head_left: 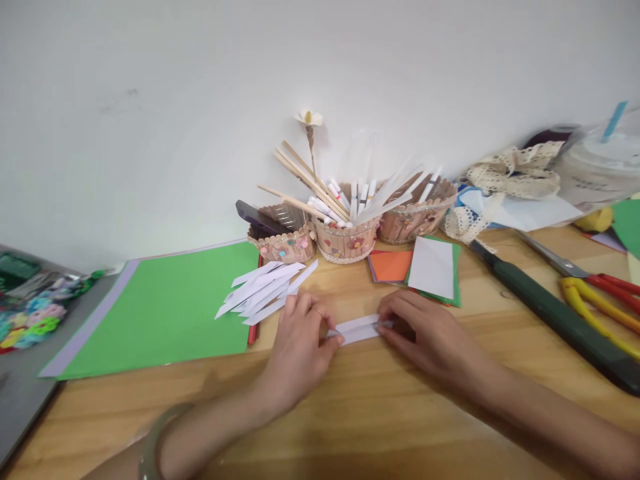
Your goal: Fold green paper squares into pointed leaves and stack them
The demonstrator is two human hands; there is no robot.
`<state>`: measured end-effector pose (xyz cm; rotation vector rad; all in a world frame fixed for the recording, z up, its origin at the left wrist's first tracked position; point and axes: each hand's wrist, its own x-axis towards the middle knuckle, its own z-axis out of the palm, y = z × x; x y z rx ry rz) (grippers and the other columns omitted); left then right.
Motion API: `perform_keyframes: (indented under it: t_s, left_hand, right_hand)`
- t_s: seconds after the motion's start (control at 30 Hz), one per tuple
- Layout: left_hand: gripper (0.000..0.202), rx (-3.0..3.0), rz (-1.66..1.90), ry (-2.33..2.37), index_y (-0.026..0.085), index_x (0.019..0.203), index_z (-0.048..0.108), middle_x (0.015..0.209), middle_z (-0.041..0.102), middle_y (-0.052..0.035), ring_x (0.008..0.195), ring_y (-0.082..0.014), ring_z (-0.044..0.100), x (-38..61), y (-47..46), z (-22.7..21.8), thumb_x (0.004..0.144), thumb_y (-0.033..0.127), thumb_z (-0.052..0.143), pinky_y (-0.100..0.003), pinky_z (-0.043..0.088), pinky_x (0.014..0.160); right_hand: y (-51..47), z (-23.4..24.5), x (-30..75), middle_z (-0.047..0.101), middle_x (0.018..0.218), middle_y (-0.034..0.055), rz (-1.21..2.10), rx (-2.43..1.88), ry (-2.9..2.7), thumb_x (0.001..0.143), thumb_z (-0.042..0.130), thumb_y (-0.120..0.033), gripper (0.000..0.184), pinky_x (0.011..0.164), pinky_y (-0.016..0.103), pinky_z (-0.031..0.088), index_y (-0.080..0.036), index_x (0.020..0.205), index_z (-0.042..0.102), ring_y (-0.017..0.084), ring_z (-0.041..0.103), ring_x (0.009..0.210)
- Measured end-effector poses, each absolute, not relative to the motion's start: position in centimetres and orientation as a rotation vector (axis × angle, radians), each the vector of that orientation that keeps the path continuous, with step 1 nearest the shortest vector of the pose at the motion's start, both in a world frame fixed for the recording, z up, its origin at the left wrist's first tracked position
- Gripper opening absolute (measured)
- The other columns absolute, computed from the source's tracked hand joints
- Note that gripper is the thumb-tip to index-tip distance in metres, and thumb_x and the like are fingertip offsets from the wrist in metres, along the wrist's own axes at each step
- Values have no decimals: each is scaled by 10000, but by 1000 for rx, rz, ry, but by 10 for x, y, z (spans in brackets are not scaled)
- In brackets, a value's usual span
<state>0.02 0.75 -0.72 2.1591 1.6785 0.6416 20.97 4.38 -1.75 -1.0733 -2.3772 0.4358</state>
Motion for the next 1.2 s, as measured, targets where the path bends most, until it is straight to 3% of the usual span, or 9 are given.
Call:
perform_keyframes:
  t_s: [0.13, 0.27, 0.4, 0.53, 0.63, 0.77, 0.9, 1.03, 1.2]
  left_hand:
    - [360, 2568, 701, 1460, 288, 1085, 601, 1131, 625, 19, 1024, -250, 421, -2, 5, -11, 811, 59, 552, -386, 308, 814]
    - [250, 2809, 772, 1374, 302, 1014, 646, 1041, 694, 71, 1053, -240, 462, -7, 5, -18, 907, 146, 484, -376, 253, 782]
    - [194, 2897, 774, 1383, 287, 1040, 635, 1040, 699, 60, 1069, -215, 506, -11, 4, -23, 938, 229, 480, -377, 252, 821]
    - [219, 3033, 705, 1371, 274, 1087, 610, 1077, 686, 53, 1077, -204, 523, -11, 3, -23, 958, 230, 439, -381, 268, 850]
    - [265, 3124, 654, 1289, 233, 1101, 595, 1110, 672, 41, 1074, -191, 530, -11, 1, -20, 978, 185, 365, -384, 278, 886]
    - [349, 3156, 560, 1193, 158, 1113, 580, 1118, 667, -38, 1085, -186, 540, -13, -4, -15, 961, 82, 275, -387, 296, 929]
    - [266, 3025, 622, 1214, 178, 1066, 606, 1061, 687, -41, 1036, -233, 574, -11, -4, -12, 928, 147, 380, -425, 339, 900]
    - [103, 3005, 807, 1296, 204, 919, 623, 907, 723, 34, 948, -214, 601, -10, -1, -12, 890, 161, 534, -384, 355, 807]
    - [162, 3078, 676, 1217, 145, 944, 606, 882, 710, -18, 938, -183, 583, -8, -4, -10, 872, 46, 500, -367, 348, 817]
  right_hand:
    - [42, -17, 213, 593, 870, 54, 302, -973, -2455, 888, 441, -160, 149, 661, 303, 448, -191, 936, 579, 177, 550, 785]
    - [40, -11, 215, 613, 908, 61, 43, -846, -2613, 897, 441, -160, 222, 675, 340, 460, -201, 1043, 602, 202, 551, 819]
    - [34, -6, 214, 628, 1014, 119, -237, -645, -2670, 911, 367, -121, 273, 774, 391, 476, -104, 1051, 601, 239, 537, 943]
    - [28, -6, 211, 640, 974, 115, -350, -545, -2747, 883, 344, -63, 313, 700, 370, 503, -69, 1087, 582, 236, 559, 876]
    - [28, -5, 213, 636, 990, 130, -342, -545, -2792, 859, 350, -46, 348, 690, 385, 514, -44, 1147, 546, 256, 557, 893]
    - [35, -5, 222, 631, 1044, 140, -179, -490, -2841, 888, 350, -78, 347, 741, 379, 520, -46, 1188, 520, 245, 547, 947]
    - [41, -5, 228, 610, 1131, 136, -47, -487, -2839, 922, 350, -107, 335, 814, 386, 501, -56, 1216, 502, 233, 525, 1012]
    - [43, -1, 225, 627, 1032, 122, -6, -520, -2855, 944, 350, -149, 285, 760, 364, 494, -73, 1120, 562, 224, 540, 928]
    - [41, 1, 220, 623, 874, 94, -48, -508, -2824, 947, 318, -141, 288, 676, 348, 465, -92, 1020, 592, 208, 533, 782]
